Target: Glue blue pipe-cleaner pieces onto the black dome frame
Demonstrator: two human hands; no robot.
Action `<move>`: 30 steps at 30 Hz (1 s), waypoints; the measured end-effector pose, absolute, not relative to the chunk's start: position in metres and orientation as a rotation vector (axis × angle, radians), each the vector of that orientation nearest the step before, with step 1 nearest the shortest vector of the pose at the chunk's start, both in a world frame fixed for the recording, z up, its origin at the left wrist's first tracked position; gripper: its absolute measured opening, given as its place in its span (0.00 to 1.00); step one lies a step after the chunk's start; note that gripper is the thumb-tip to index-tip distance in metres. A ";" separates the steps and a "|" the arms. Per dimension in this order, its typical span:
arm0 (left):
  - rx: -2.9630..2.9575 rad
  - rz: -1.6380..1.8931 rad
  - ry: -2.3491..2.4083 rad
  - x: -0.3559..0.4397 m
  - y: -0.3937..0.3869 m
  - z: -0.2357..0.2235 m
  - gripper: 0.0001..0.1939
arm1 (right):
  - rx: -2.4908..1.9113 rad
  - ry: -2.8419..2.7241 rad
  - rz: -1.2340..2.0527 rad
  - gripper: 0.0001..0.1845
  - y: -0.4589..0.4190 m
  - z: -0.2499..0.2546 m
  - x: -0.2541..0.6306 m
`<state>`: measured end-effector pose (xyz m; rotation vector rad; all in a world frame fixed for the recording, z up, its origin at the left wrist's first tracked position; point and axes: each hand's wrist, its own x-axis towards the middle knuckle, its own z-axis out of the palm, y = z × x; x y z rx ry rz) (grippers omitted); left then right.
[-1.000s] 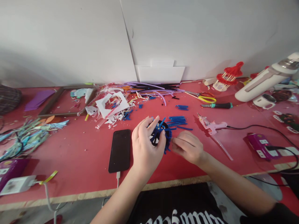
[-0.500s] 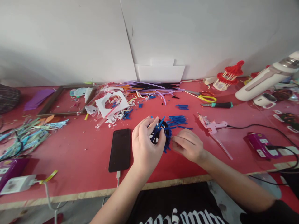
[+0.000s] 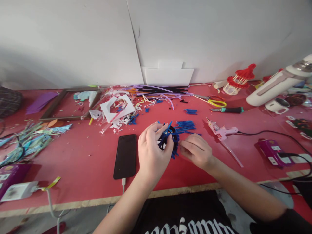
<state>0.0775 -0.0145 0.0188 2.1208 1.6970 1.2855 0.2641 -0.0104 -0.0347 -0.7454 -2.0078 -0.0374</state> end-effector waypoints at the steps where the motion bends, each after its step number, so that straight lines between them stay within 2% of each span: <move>1: 2.124 1.284 1.695 0.078 -0.015 0.019 0.13 | -0.747 -2.006 -0.039 0.17 -0.010 -0.035 0.264; 30: 2.119 1.276 1.713 0.080 -0.012 0.021 0.18 | -0.795 -1.986 -0.050 0.19 -0.013 -0.041 0.264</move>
